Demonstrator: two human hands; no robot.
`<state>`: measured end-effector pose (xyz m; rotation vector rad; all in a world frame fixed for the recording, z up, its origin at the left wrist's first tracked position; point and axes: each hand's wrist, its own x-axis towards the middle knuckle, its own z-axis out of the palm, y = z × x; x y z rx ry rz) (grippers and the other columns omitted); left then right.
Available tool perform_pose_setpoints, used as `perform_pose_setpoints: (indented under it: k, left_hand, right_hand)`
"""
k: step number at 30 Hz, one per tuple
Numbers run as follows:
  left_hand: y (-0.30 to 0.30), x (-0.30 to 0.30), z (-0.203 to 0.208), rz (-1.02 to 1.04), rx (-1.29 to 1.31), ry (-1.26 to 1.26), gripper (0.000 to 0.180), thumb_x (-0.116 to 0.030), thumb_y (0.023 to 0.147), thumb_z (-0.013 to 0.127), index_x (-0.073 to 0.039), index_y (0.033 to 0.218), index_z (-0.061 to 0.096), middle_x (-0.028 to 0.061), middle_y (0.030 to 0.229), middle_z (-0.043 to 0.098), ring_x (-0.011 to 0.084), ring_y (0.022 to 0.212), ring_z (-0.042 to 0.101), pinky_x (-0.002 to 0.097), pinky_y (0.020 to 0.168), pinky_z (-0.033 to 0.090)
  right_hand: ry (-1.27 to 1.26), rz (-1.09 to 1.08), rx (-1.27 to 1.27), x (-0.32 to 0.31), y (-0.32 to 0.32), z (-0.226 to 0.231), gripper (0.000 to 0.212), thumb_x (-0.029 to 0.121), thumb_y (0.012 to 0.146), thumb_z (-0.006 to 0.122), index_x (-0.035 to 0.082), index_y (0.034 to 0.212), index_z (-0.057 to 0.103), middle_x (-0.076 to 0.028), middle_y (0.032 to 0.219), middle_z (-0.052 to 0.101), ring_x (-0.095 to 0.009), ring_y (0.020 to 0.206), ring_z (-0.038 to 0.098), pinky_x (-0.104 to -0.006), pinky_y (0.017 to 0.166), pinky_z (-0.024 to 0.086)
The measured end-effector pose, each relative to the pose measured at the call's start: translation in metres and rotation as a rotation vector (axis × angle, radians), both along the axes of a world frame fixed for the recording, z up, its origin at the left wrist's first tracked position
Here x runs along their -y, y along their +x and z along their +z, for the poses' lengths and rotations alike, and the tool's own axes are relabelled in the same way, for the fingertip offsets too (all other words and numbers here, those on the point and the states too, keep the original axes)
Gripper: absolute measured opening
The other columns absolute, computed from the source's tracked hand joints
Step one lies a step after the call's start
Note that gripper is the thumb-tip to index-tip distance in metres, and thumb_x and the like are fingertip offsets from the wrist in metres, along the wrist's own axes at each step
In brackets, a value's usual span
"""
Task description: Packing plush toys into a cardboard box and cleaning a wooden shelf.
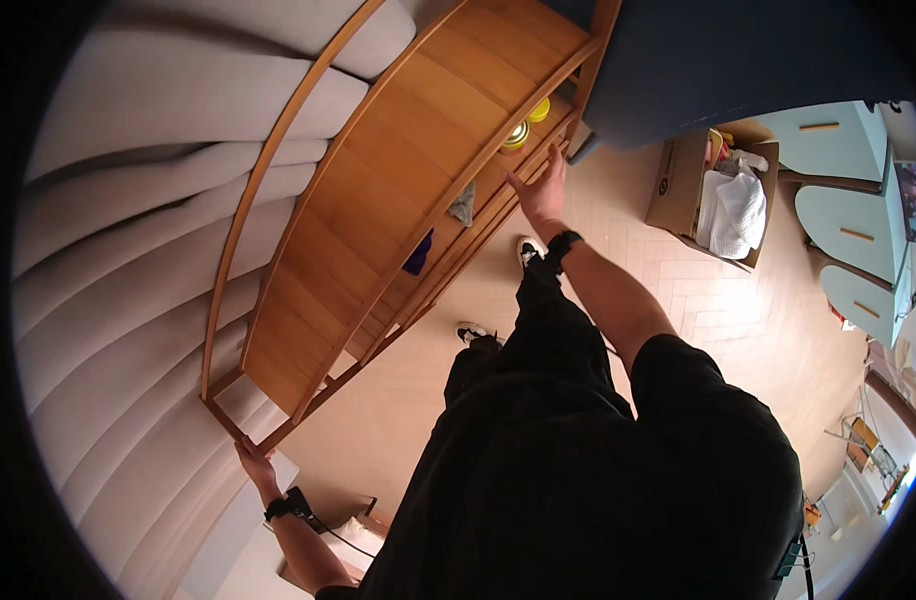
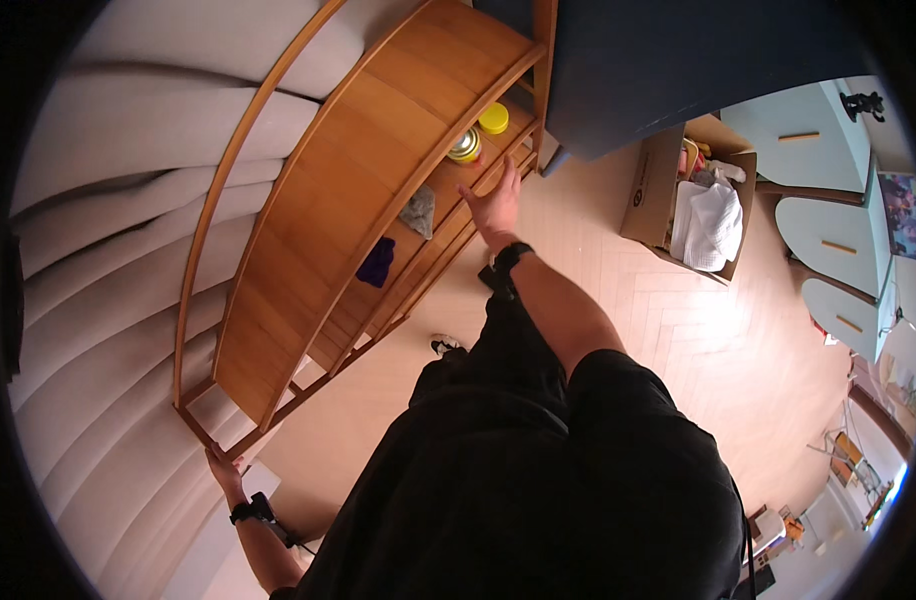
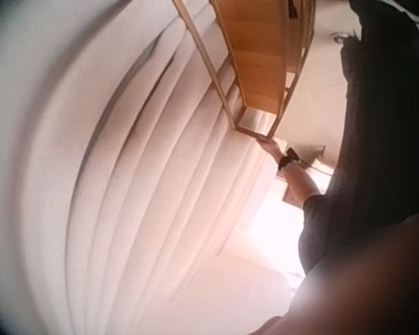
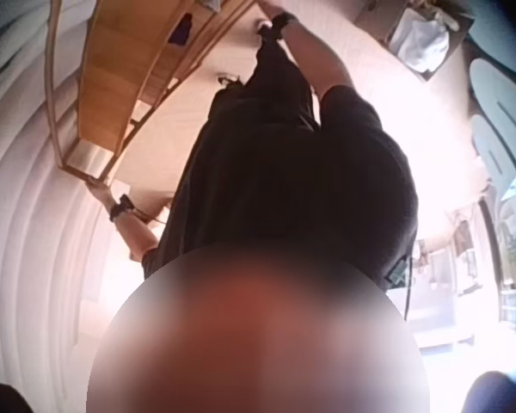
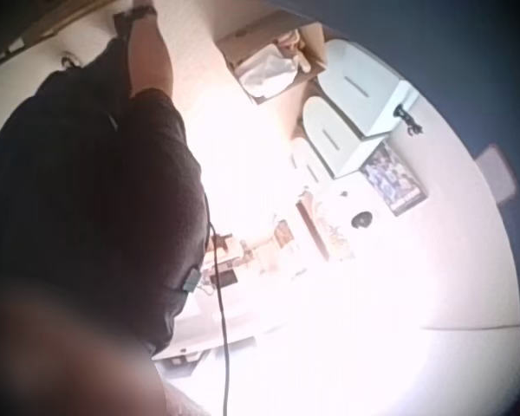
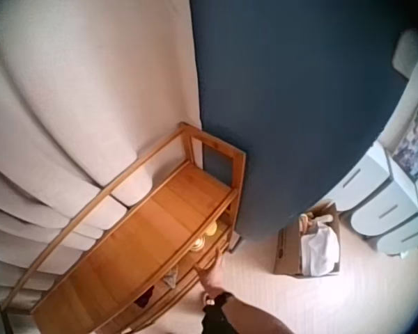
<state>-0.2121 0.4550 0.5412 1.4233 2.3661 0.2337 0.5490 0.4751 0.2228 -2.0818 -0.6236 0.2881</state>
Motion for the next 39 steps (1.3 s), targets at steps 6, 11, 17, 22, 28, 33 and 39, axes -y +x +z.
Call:
perform_pose_setpoints:
  k: [6,11,17,22,28,33,39]
  left_hand:
    - [0.004,-0.003,-0.003,0.047,0.046,-0.011,0.043,-0.045,0.112,0.045,-0.006,0.128,0.051,0.0051,0.096,0.058,0.0162,0.068,0.065,0.0274,0.047,0.053]
    - [-0.023,-0.002,-0.02,-0.007,0.098,0.105,0.043,-0.043,0.112,0.045,-0.004,0.129,0.053,0.0066,0.094,0.059,0.0201,0.075,0.066,0.0329,0.053,0.054]
    - [-0.011,-0.018,-0.015,-0.118,0.063,-0.013,0.04,-0.033,0.11,0.052,0.003,0.127,0.058,0.0172,0.122,0.064,0.0336,0.095,0.067,0.0437,0.098,0.052]
    - [0.107,0.005,0.018,-0.815,-0.38,0.74,0.055,-0.016,0.087,0.082,-0.005,0.137,0.061,0.0165,0.128,0.067,0.0386,0.121,0.06,0.0465,0.104,0.047]
    - [0.273,0.071,-0.009,-1.182,0.667,0.234,0.106,-0.043,0.069,0.097,-0.001,0.15,0.043,0.0208,0.137,0.062,0.0343,0.13,0.06,0.0436,0.109,0.048]
    - [0.29,0.102,0.011,-0.876,0.941,0.038,0.098,-0.038,0.069,0.097,-0.002,0.145,0.047,0.0175,0.134,0.065,0.0275,0.125,0.063,0.0407,0.107,0.05]
    - [0.252,0.107,0.023,-0.925,1.313,-0.058,0.067,-0.017,0.077,0.091,-0.006,0.134,0.057,0.0064,0.121,0.07,0.0162,0.11,0.068,0.0356,0.097,0.055]
  right_hand:
    - [0.105,0.418,-0.165,-0.051,0.049,0.029,0.087,0.023,0.074,0.094,0.007,0.143,0.044,-0.021,0.135,0.062,-0.041,0.125,0.061,-0.0453,0.104,0.051]
    - [0.089,0.354,-0.143,-0.022,0.038,0.037,0.071,0.025,0.076,0.093,0.009,0.133,0.053,-0.018,0.121,0.07,-0.038,0.117,0.067,-0.043,0.096,0.055]
    - [0.142,0.221,-0.17,0.084,0.009,0.084,0.069,0.029,0.074,0.093,0.008,0.129,0.055,-0.016,0.11,0.074,-0.031,0.107,0.073,-0.0409,0.09,0.058]
    - [0.3,0.594,-0.312,0.134,-0.046,0.194,0.067,0.024,0.076,0.093,0.002,0.128,0.057,-0.01,0.115,0.073,-0.019,0.107,0.07,-0.0364,0.097,0.056]
    - [0.45,1.06,-0.675,0.135,-0.168,0.328,0.069,0.016,0.078,0.093,0.002,0.134,0.056,-0.007,0.121,0.07,-0.017,0.111,0.066,-0.0353,0.103,0.052]
    - [0.613,1.212,-0.735,0.131,-0.252,0.381,0.12,0.021,0.074,0.095,0.008,0.163,0.017,-0.017,0.131,0.065,-0.03,0.122,0.065,-0.0465,0.109,0.05]
    - [0.935,1.247,-0.669,0.127,-0.312,0.398,0.117,0.003,0.082,0.085,0.02,0.167,0.006,-0.024,0.144,0.052,-0.035,0.12,0.066,-0.0472,0.1,0.057]
